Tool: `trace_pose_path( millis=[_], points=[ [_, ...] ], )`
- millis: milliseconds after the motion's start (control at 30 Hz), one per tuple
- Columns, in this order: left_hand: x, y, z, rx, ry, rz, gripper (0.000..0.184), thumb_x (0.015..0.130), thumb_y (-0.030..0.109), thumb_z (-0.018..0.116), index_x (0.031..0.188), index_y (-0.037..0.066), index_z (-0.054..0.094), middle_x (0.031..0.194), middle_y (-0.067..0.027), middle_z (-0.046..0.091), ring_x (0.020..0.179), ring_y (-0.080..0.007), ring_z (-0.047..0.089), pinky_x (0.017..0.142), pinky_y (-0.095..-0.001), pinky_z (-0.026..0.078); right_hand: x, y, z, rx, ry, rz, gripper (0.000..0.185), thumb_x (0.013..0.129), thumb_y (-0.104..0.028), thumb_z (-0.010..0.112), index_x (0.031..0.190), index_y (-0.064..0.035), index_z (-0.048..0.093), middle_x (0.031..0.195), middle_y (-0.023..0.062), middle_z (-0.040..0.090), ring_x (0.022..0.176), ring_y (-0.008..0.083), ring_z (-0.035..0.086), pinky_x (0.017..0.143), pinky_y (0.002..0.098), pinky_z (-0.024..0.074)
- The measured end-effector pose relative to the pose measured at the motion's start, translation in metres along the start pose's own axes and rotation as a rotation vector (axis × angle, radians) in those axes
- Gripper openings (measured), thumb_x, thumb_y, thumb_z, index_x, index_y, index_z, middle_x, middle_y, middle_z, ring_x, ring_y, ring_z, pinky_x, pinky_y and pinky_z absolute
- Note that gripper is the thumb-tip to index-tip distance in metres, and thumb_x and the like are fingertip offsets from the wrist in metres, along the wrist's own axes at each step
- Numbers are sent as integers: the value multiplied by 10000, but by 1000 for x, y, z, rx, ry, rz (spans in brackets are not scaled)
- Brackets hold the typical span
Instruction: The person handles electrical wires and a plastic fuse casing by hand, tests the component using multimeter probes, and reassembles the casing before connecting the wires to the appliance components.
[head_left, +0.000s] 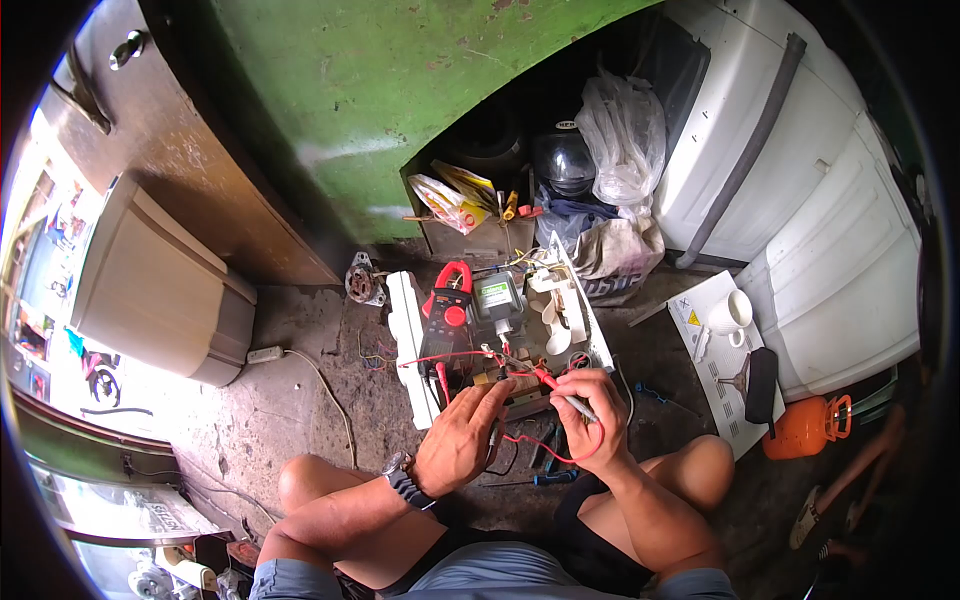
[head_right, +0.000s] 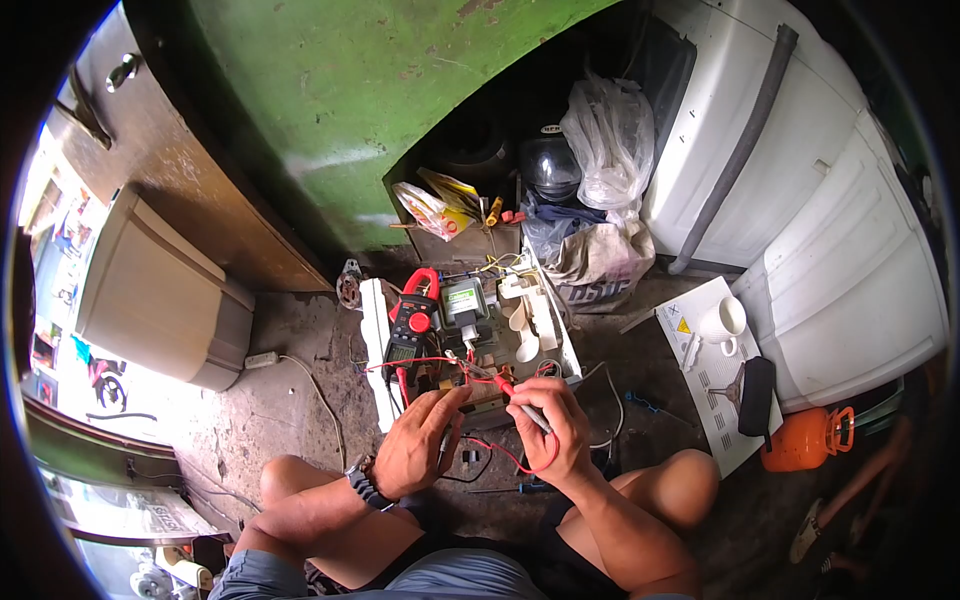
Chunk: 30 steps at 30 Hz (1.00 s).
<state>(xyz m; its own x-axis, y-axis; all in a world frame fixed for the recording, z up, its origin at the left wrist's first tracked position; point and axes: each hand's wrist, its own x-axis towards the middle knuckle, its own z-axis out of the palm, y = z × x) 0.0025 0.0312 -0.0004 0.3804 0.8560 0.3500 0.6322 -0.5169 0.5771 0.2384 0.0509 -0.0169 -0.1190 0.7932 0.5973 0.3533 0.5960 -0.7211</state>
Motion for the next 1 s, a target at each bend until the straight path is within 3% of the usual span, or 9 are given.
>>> trace_pose_path(
  millis=[667, 1000],
  points=[
    [1, -1, 1, -5, 14, 3, 520, 996, -7, 715, 1497, -15, 577, 1207, -243, 693, 1079, -436, 695, 945, -492, 585, 0, -1, 1, 10, -12, -1, 198, 958, 7, 815, 1107, -11, 686, 1110, 154, 730, 1001, 342, 744, 886, 421, 610],
    [-2, -5, 5, -28, 21, 11, 584, 997, 4, 722, 1553, 9, 546, 1103, -196, 660, 970, -397, 673, 848, -479, 574, 0, 1, 1, -6, -12, -7, 171, 970, -20, 814, 1092, -8, 694, 1096, 161, 736, 984, 329, 743, 882, 417, 608]
  ],
)
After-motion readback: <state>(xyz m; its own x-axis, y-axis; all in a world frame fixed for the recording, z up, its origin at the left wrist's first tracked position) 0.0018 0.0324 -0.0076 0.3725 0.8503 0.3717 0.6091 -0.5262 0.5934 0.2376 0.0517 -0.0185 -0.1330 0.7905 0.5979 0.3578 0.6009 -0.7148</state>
